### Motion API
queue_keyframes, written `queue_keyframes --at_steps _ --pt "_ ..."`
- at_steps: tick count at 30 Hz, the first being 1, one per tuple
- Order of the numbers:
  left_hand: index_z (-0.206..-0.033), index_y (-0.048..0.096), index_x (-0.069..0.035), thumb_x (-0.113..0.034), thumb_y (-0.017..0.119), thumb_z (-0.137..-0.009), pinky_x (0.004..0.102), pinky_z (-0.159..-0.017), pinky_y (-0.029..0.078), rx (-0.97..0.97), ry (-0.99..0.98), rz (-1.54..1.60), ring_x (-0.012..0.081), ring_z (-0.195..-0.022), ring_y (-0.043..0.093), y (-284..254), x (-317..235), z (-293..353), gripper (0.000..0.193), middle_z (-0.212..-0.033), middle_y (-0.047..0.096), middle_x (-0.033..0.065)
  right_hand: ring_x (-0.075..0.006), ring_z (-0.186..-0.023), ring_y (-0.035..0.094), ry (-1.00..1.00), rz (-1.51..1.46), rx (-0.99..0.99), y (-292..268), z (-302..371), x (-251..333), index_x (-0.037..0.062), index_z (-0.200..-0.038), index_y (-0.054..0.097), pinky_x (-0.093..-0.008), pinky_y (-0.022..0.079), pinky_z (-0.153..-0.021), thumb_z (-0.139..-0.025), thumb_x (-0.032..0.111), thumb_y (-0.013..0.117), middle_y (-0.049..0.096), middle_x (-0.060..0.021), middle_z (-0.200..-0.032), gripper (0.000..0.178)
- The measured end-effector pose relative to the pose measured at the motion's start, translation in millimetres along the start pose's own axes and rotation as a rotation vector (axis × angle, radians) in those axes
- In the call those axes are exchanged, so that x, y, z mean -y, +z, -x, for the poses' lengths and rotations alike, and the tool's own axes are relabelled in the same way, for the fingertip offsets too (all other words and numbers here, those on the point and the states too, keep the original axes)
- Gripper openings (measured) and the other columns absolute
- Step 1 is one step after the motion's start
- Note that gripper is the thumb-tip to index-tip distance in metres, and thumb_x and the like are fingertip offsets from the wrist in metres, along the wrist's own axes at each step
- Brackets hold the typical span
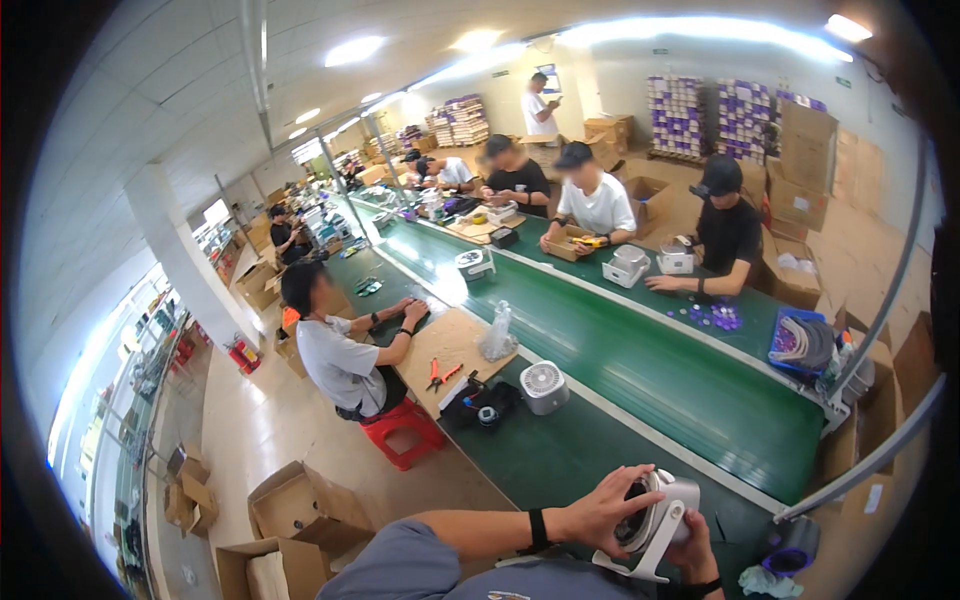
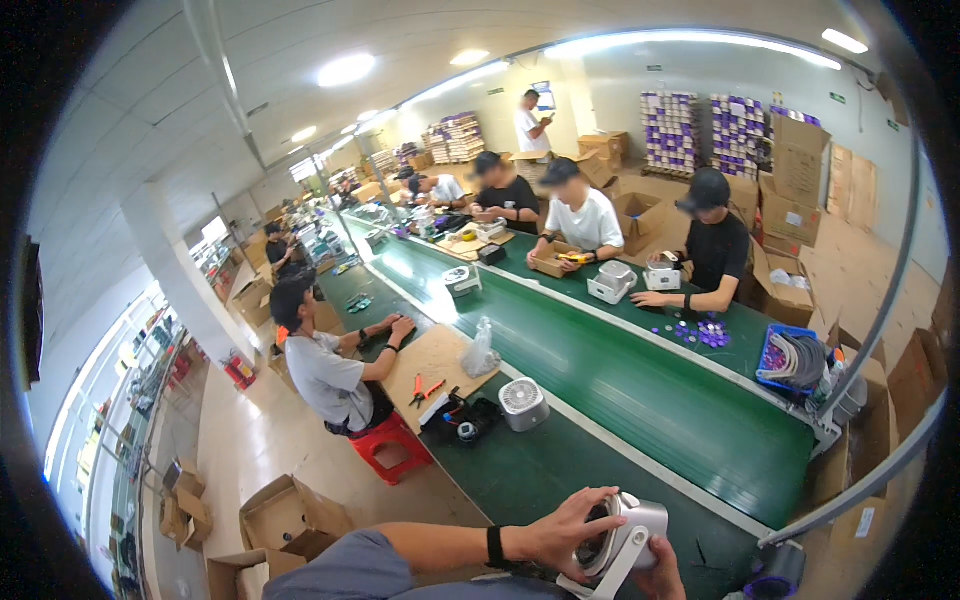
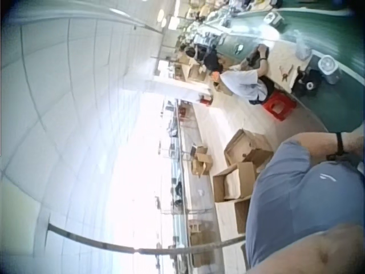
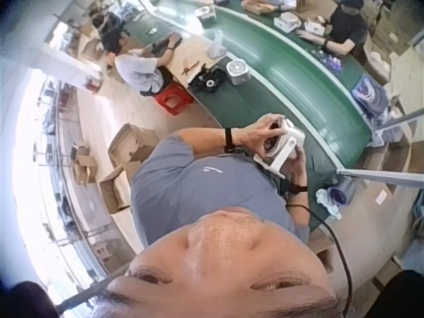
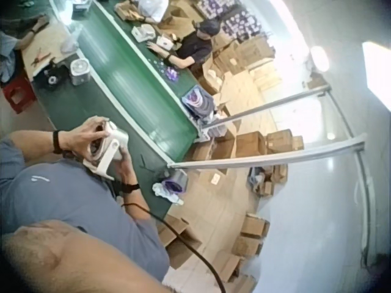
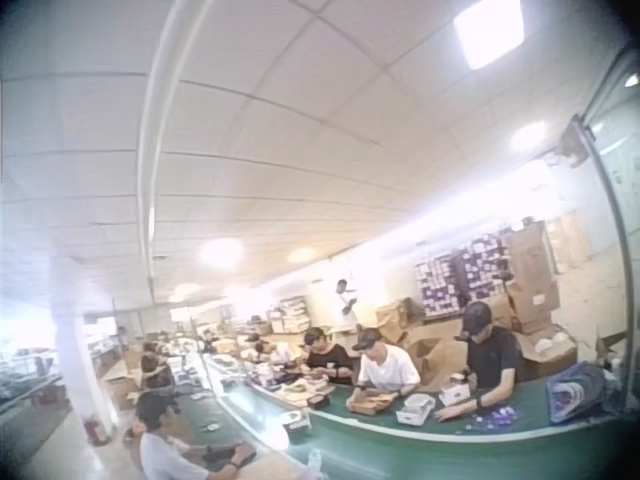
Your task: The person assembles a small white portable fan by inserting a black circular component into the housing, then uses a white plastic pry tool to press and secure the edges. The person repeatedly rotates the unit and works around the perimeter to ensure the parts are seated.
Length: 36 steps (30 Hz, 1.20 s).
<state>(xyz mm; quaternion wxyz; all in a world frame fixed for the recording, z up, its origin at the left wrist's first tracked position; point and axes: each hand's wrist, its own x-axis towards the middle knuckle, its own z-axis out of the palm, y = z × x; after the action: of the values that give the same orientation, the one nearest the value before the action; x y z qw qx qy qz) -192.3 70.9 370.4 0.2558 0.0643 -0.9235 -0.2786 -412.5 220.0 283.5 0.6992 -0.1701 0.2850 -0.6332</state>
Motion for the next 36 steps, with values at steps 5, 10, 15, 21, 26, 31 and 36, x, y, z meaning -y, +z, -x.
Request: queue_keyframes --at_steps 5,10,15,21,26,31,36 --pt "-0.166 0.041 -0.023 -0.040 0.102 -0.057 0.0609 -0.125 0.032 0.098 0.062 0.094 0.0560 -0.152 0.034 -23.6 -5.3 -16.3 0.126 -0.168 0.025 0.0344 -0.0385 -0.132 0.067 -0.009 -0.038 -0.042 -13.0 5.5 -10.3 0.0033 -0.158 0.049 -0.0582 0.053 -0.116 -0.091 0.052 0.075 0.064 -0.0190 -0.150 0.087" --pt "-0.164 0.043 -0.025 -0.041 0.102 -0.058 0.0611 -0.123 0.033 0.128 0.099 0.047 0.0554 -0.151 0.035 -35.7 -15.8 -16.1 0.122 -0.166 0.028 0.0338 -0.0354 -0.136 0.061 -0.068 -0.067 -0.010 -5.5 16.1 -12.8 0.0107 -0.166 0.034 -0.0560 0.053 -0.114 -0.088 0.041 0.077 0.056 -0.0163 -0.152 0.094" --pt "-0.162 0.047 -0.027 -0.044 0.101 -0.060 0.0611 -0.119 0.035 0.088 0.137 0.023 0.0534 -0.150 0.037 -53.3 -31.1 -20.3 0.117 -0.165 0.030 0.0327 -0.0353 -0.143 0.055 -0.191 0.018 -0.092 57.0 28.0 9.5 0.0150 -0.173 0.019 -0.0538 0.048 -0.119 -0.082 0.042 0.083 0.049 -0.0152 -0.157 0.114" --pt "-0.164 0.042 -0.026 -0.047 0.105 -0.053 0.0631 -0.122 0.032 0.052 0.131 -0.044 0.0544 -0.151 0.034 -85.6 -27.7 -16.2 0.129 -0.165 0.030 0.0312 -0.0340 -0.135 0.061 -0.299 -0.028 -0.195 10.3 46.5 14.0 0.0125 -0.163 0.041 -0.0547 0.052 -0.115 -0.085 0.045 0.083 0.060 -0.0135 -0.147 0.095" --pt "-0.163 0.040 -0.011 -0.038 0.104 -0.054 0.0605 -0.124 0.034 -0.135 -0.035 -0.173 0.0562 -0.152 0.032 -129.8 19.6 -10.9 0.129 -0.164 0.027 0.0354 -0.0334 -0.121 0.073 -0.363 0.010 -0.190 -48.4 74.3 48.1 0.0032 -0.138 0.068 -0.0528 0.056 -0.112 -0.100 0.056 0.068 0.074 -0.0155 -0.133 0.065" --pt "-0.170 0.027 -0.007 -0.033 0.099 -0.066 0.0508 -0.124 0.039 -0.191 -0.478 0.507 0.0395 -0.152 0.044 -97.7 55.1 8.6 0.129 -0.166 0.037 0.0230 -0.0302 -0.120 0.073 -0.372 -0.041 -0.054 -26.1 51.7 30.7 0.0028 -0.139 0.069 -0.0502 0.057 -0.110 -0.101 0.053 0.066 0.074 -0.0136 -0.135 0.063" --pt "-0.174 0.021 -0.016 -0.050 0.092 -0.080 0.0567 -0.127 0.038 -0.301 -0.769 1.330 0.0369 -0.154 0.045 -47.7 89.4 51.3 0.122 -0.169 0.040 0.0167 -0.0265 -0.129 0.069 -0.317 -0.218 0.140 -61.1 50.3 7.4 0.0020 -0.152 0.059 -0.0486 0.054 -0.113 -0.106 0.051 0.058 0.069 -0.0138 -0.146 0.068"
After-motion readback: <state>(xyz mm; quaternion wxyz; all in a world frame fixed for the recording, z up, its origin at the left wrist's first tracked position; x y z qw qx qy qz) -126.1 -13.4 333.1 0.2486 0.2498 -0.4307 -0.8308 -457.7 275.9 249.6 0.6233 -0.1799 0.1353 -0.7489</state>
